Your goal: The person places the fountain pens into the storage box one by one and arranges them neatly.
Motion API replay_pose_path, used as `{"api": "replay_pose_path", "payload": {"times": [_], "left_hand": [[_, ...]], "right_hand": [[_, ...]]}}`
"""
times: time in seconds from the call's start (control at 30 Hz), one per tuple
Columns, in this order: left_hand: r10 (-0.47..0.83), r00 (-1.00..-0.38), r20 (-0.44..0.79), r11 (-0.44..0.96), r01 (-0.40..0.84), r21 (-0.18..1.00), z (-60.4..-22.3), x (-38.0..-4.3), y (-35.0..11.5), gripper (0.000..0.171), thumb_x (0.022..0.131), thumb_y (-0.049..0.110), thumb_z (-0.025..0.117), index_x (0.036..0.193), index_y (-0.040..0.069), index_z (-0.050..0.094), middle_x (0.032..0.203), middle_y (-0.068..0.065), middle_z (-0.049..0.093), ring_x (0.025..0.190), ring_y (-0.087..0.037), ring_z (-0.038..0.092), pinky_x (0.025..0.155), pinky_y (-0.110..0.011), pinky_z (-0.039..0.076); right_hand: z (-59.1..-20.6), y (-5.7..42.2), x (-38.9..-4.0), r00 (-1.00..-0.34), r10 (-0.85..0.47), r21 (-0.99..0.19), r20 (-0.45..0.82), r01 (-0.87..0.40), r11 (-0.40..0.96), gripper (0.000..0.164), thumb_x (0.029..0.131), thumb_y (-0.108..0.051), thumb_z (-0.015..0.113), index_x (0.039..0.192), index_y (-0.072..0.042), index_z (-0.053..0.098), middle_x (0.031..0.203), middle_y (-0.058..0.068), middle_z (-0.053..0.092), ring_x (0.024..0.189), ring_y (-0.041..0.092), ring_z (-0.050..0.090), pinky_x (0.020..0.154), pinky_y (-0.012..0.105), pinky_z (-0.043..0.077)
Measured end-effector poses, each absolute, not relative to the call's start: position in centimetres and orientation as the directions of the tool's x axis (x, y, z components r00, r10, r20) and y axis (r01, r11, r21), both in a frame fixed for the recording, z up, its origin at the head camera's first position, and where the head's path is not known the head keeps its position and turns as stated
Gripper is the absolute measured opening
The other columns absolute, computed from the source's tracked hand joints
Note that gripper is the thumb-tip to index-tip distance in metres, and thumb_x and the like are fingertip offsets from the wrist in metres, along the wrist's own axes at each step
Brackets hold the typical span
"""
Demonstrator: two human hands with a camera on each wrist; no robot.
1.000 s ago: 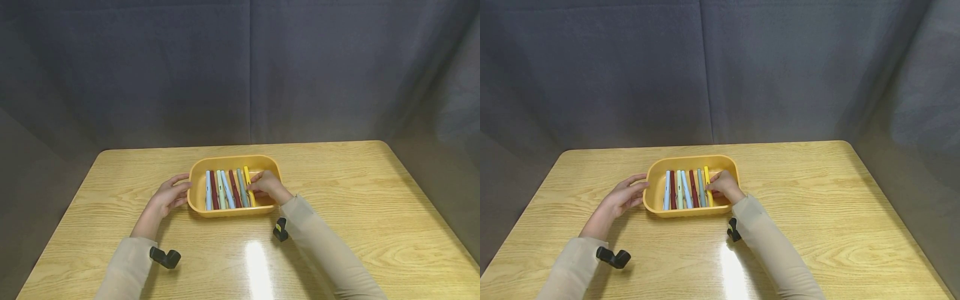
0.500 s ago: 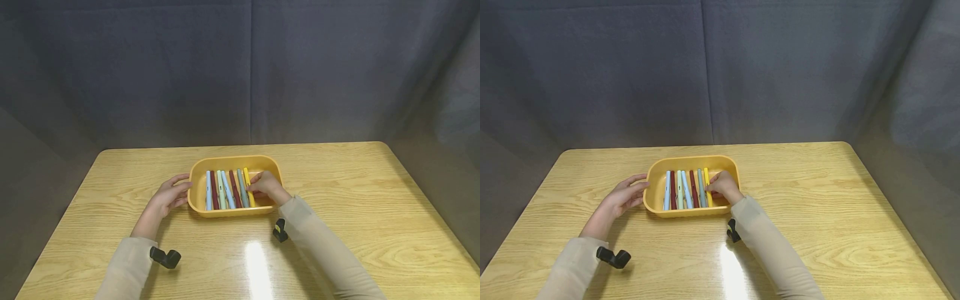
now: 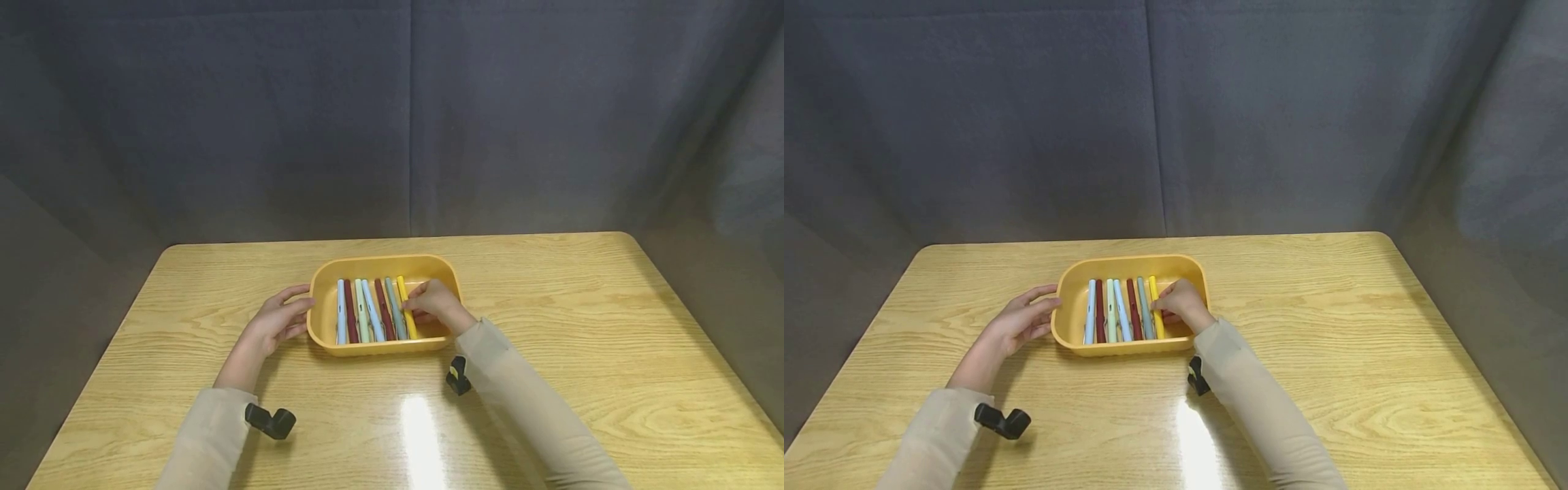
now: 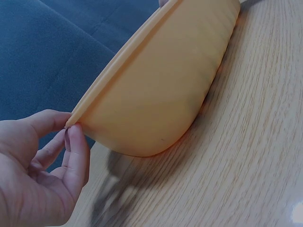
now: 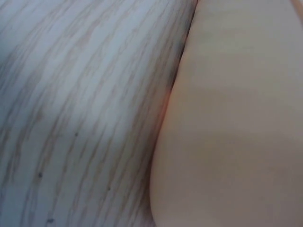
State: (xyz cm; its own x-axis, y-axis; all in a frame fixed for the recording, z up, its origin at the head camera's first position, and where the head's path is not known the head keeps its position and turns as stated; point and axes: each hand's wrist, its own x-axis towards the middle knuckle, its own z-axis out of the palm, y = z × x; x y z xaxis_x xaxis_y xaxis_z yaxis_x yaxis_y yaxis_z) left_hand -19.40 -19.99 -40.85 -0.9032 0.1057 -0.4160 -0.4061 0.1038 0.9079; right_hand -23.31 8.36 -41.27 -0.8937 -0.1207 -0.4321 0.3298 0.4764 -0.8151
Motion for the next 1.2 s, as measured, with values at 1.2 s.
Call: {"api": "replay_pose_path", "payload": {"times": [1.2], "left_hand": [[0.062, -0.900, -0.432, 0.151, -0.419, 0.895, -40.4, -19.3, -19.5, 0.058, 0.095, 0.022, 0.057, 0.147, 0.010, 0.033, 0.095, 0.004, 0.058, 0.080, -0.004, 0.058, 0.071, -0.013, 0.056]], "right_hand": [[-38.1, 9.7, -23.4, -0.929, -0.139, -0.802, -0.343, 0.213, 0.558, 0.032, 0.091, -0.011, 0.062, 0.116, 0.008, 0.058, 0.089, 0.012, 0.061, 0.072, 0.016, 0.062, 0.075, 0.032, 0.061]]}}
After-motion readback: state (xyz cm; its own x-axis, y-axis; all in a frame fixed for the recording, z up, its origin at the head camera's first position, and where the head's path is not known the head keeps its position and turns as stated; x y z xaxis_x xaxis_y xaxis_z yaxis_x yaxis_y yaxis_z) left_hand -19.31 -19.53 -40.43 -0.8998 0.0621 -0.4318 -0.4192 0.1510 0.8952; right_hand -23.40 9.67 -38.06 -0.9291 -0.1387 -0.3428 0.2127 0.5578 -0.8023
